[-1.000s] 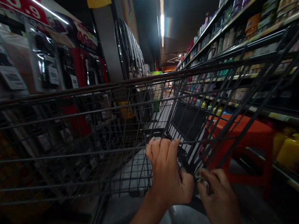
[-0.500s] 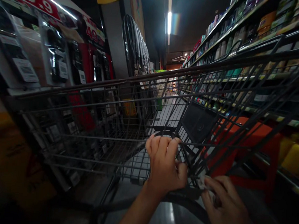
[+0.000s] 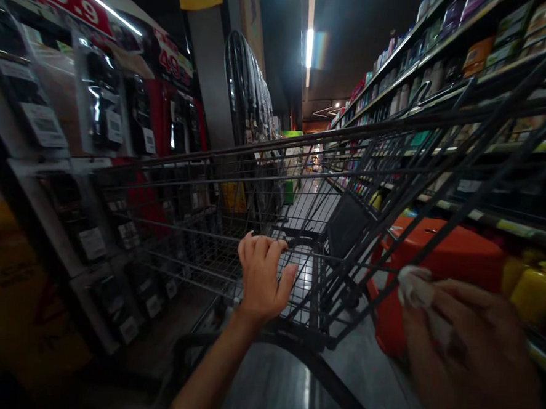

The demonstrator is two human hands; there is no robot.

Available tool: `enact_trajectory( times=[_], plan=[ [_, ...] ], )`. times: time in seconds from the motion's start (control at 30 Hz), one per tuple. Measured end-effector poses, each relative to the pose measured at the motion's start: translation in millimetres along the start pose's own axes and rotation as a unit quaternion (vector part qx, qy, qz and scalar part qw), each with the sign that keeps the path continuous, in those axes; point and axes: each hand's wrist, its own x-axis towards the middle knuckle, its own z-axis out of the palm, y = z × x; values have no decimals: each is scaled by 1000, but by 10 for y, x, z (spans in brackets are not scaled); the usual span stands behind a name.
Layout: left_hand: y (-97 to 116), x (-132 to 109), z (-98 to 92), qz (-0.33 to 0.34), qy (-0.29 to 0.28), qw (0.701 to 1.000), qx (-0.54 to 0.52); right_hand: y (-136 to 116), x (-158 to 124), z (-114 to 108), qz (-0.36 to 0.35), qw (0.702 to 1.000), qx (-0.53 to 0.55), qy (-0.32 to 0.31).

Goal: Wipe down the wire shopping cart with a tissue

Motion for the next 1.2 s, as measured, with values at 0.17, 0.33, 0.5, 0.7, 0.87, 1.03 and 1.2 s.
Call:
enact_trajectory(
  times=[0.17, 0.33, 0.5, 0.7, 0.87, 1.03, 1.2],
  plan=[
    [-122, 15, -20, -13, -6, 1000, 1, -199, 259, 239, -50, 998, 24, 19],
    [-170, 32, -1, -36, 0, 999, -4, -324, 53, 475, -79, 995, 50, -34],
    [-170, 43, 50, -49, 27, 998, -7, -382, -244, 566, -53, 993, 78, -66],
    [-146, 53, 78, -43, 58, 997, -19, -436, -774, 691, -47, 980, 96, -169],
    [-141, 64, 81, -23, 72, 997, -32, -442, -1017, 669, -56, 975, 90, -197],
    [-157, 68, 117, -15, 77, 997, -22, -449, -1292, 717, -62, 963, 96, -244],
    [-300, 36, 79, 31, 32, 999, 8, -436, -1351, 610, -45, 940, 123, -314]
  ],
)
